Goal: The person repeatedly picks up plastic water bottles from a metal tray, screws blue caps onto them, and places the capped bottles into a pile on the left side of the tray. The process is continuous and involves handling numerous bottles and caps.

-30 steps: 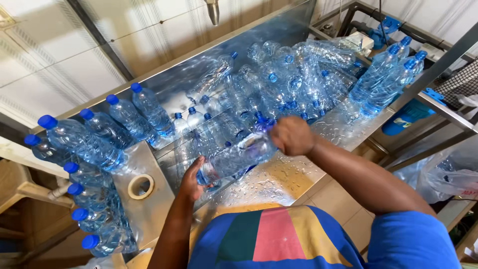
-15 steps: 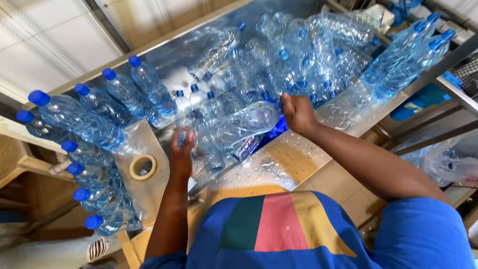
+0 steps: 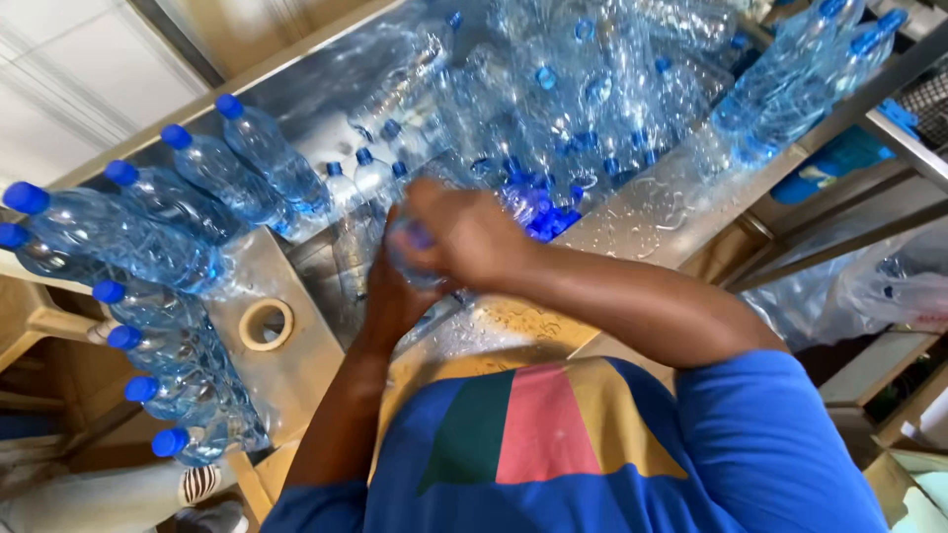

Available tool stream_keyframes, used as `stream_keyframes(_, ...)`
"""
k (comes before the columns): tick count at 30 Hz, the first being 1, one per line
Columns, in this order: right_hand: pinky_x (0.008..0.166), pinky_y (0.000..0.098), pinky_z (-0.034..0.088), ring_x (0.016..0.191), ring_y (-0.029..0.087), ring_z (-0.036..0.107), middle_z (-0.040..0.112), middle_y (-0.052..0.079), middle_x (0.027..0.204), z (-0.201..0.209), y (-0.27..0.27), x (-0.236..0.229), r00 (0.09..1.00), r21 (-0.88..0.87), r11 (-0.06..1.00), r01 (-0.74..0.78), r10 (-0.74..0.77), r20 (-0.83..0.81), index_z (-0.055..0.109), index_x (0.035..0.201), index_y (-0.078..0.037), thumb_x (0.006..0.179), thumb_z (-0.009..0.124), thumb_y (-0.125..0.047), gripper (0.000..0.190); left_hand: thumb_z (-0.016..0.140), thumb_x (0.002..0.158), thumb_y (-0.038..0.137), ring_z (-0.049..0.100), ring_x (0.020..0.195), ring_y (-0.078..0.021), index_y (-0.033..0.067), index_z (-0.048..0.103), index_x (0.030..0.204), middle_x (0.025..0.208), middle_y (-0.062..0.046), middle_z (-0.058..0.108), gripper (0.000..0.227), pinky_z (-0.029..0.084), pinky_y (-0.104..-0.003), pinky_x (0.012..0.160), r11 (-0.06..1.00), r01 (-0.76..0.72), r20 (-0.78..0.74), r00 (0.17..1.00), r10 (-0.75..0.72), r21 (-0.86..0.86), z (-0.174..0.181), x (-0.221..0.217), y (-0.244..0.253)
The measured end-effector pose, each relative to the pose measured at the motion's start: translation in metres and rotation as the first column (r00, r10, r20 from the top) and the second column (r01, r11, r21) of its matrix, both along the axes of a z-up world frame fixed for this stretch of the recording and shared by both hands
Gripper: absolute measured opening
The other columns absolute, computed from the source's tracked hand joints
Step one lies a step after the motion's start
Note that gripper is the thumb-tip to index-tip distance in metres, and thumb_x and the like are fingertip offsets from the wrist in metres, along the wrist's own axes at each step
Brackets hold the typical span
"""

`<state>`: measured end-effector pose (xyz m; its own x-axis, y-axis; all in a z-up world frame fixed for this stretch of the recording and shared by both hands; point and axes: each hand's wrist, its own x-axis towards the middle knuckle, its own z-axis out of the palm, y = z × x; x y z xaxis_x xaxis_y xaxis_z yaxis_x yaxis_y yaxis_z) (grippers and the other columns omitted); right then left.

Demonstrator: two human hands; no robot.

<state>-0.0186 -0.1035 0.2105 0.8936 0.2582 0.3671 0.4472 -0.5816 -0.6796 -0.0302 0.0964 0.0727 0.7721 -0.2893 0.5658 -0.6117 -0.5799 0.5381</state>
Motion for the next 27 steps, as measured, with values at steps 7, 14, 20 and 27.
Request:
stream_keyframes(7, 0.074, 0.0452, 0.061, 0.083, 0.034, 0.076, 0.072, 0.018, 0.114, -0.020, -0.066, 0.040, 0.926, 0.145, 0.928, -0.342, 0.307, 0.219, 0.072, 0.141, -0.008, 0.112, 0.072, -0.026, 0.035, 0.107, 0.071, 0.031, 0.072, 0.125, -0.0409, 0.0099, 0.069, 0.140, 0.127, -0.017, 0.075, 0.082, 0.055, -0.054, 0.107, 0.843, -0.477, -0.306, 0.865, 0.399, -0.248, -0.008, 0.040, 0.022)
stream_keyframes(14, 0.099, 0.0535, 0.056, 0.117, 0.043, 0.070, 0.064, 0.017, 0.145, -0.173, -0.152, 0.050, 0.876, -0.364, 0.905, 0.222, -0.349, -0.333, 0.071, 0.146, -0.015, 0.100, 0.076, -0.012, 0.046, 0.125, 0.084, 0.020, 0.057, 0.155, -0.0461, 0.0096, 0.035, 0.169, 0.168, -0.023, 0.057, 0.124, 0.046, -0.059, 0.130, 0.478, -0.670, -0.134, 0.648, 0.750, -0.568, 0.032, 0.098, 0.106)
stream_keyframes(20, 0.096, 0.0588, 0.054, 0.116, 0.053, 0.068, 0.058, 0.026, 0.148, -0.210, -0.154, 0.047, 0.890, -0.402, 0.907, 0.127, -0.283, -0.357, 0.053, 0.157, -0.012, 0.099, 0.067, -0.014, 0.059, 0.131, 0.083, 0.060, 0.038, 0.171, -0.0403, 0.0089, 0.024, 0.176, 0.180, -0.018, 0.034, 0.150, 0.035, -0.056, 0.146, 0.402, -0.693, 0.164, 0.385, 0.908, -0.598, 0.009, 0.148, 0.150)
stream_keyframes(27, 0.105, 0.0483, 0.056, 0.122, 0.039, 0.073, 0.072, 0.016, 0.144, -0.216, -0.166, 0.041, 0.909, -0.199, 0.948, 0.248, -0.299, -0.291, 0.074, 0.135, -0.012, 0.096, 0.076, -0.007, 0.039, 0.138, 0.087, 0.057, 0.040, 0.168, -0.0390, 0.0130, 0.027, 0.175, 0.176, -0.014, 0.042, 0.148, 0.040, -0.058, 0.140, 0.294, -0.777, 0.104, 0.286, 0.953, -0.557, -0.011, 0.163, 0.169)
